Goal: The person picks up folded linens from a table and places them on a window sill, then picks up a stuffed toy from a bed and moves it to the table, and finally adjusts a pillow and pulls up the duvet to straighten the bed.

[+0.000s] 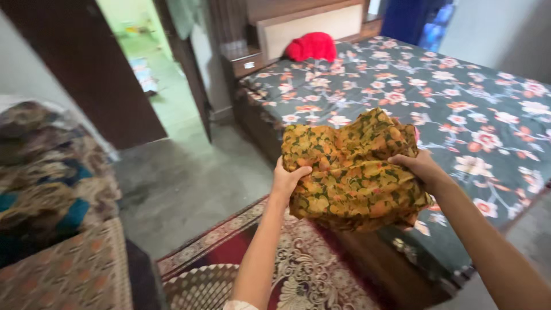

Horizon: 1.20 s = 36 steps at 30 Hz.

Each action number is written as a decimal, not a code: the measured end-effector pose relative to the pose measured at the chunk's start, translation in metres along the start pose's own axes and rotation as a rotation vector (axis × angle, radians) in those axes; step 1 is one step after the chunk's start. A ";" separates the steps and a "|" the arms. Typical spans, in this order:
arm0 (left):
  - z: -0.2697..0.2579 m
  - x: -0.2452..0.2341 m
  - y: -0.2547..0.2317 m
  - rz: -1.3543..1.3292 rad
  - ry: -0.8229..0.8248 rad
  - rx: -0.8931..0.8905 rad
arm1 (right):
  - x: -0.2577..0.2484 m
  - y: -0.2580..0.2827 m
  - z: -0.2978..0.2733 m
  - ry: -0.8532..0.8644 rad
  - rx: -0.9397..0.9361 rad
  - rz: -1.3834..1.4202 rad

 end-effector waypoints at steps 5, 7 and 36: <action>0.041 0.109 0.013 0.093 0.091 0.126 | -0.101 -0.016 0.002 -0.055 -0.110 0.085; 0.057 0.149 0.019 0.085 0.164 0.128 | -0.139 -0.025 0.005 -0.109 -0.083 0.081; 0.174 0.700 0.110 -0.058 0.675 -0.028 | -0.630 -0.100 0.064 -0.558 -0.151 -0.055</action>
Point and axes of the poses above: each hand's wrist, its own z-axis towards the middle knuckle, its own x-axis out of the palm, y = z × x, the point moved 4 cm from there along z, towards the middle knuckle, and after that the axes turned 13 degrees about -x, right-handed, at the moved point
